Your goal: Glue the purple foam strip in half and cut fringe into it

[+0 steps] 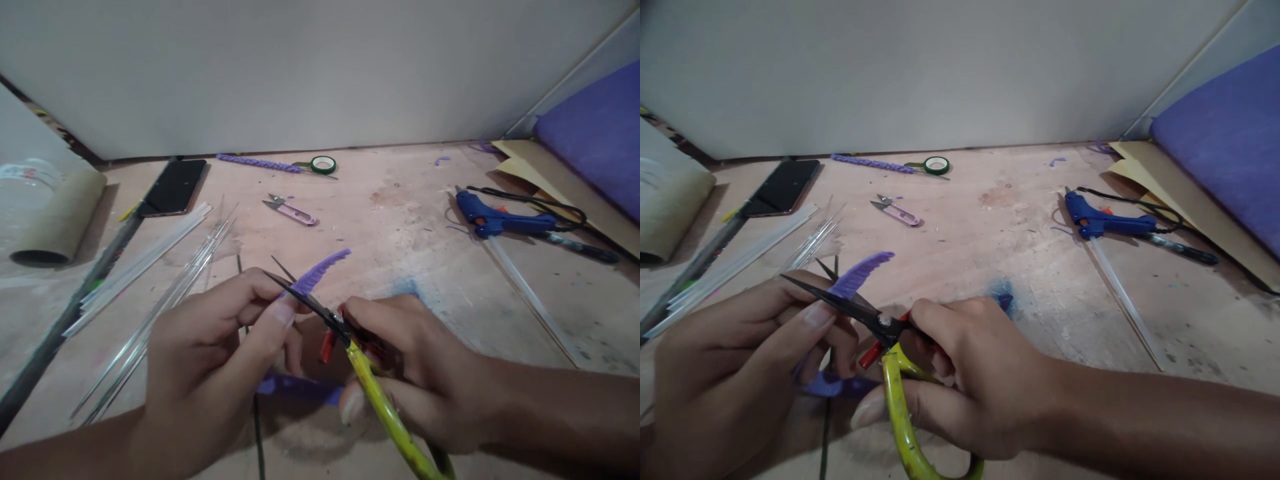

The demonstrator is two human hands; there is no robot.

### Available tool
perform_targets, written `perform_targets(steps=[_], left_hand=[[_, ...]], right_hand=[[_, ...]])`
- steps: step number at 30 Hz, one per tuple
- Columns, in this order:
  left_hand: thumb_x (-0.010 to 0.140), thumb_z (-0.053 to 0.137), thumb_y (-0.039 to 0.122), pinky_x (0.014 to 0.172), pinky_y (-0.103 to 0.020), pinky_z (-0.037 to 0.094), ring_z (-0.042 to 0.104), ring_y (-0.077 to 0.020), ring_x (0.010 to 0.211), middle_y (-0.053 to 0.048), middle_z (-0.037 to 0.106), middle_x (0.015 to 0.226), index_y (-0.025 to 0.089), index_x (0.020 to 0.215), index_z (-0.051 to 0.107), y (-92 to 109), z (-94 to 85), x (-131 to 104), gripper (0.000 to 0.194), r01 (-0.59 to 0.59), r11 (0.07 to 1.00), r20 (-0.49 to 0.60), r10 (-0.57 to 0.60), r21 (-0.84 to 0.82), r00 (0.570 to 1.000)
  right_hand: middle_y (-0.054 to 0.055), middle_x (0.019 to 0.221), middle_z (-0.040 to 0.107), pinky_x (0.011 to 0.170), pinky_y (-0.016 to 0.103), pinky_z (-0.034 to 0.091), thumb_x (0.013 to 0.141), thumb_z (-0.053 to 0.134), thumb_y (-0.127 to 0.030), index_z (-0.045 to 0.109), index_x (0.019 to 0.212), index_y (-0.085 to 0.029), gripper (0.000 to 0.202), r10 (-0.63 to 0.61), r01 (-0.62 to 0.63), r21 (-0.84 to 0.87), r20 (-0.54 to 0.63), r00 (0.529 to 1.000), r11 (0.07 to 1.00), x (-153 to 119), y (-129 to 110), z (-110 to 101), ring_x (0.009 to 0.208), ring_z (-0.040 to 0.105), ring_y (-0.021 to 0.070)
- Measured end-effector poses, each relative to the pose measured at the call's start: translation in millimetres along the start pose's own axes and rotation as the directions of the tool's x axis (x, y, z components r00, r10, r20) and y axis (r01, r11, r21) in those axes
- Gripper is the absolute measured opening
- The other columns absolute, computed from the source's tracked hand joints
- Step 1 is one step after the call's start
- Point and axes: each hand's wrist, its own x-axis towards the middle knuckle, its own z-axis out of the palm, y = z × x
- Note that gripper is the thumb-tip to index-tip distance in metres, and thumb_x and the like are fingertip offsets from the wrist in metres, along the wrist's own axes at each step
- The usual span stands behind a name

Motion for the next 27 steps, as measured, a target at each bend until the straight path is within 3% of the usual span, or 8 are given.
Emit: perform_targets(steps=[7,17,27], left_hand=[[0.108,0.071,0.028,0.040,-0.015,0.051,0.067,-0.0106,0.040,0.009,0.077,0.060,0.033,0.076,0.080,0.1,0.1,1.4,0.034,0.007,1.000,0.007,-0.007,-0.010,1.000],[0.109,0.070,0.028,0.040,-0.015,0.050,0.067,-0.0105,0.041,0.008,0.077,0.060,0.031,0.075,0.079,-0.1,-0.7,5.0,0.035,-0.011,1.000,0.006,0.011,-0.009,1.000],[0.110,0.072,0.031,0.043,-0.021,0.051,0.068,-0.0139,0.043,0.006,0.078,0.061,0.031,0.079,0.080,-0.7,-3.8,2.4,0.032,0.000,1.000,0.032,-0.001,0.021,0.999]], right_hand=[[-0.007,0.071,0.057,0.054,0.021,0.032,0.103,0.090,-0.048,0.059,0.085,-0.020,0.046,0.008,-0.008,-0.022,-0.008,1.000,1.000,0.4,-2.2,0.1,0.059,0.045,0.0068],[-0.005,0.075,0.061,0.057,0.021,0.037,0.106,0.087,-0.047,0.072,0.095,-0.016,0.036,0.004,-0.005,-0.065,-0.017,1.000,0.998,-3.2,2.4,2.3,0.062,0.049,0.0075],[-0.006,0.069,0.054,0.055,0.023,0.035,0.099,0.090,-0.051,0.055,0.082,-0.022,0.048,0.103,-0.102,-0.026,0.048,0.994,0.994,5.5,-13.5,-5.6,0.059,0.045,0.0094]])
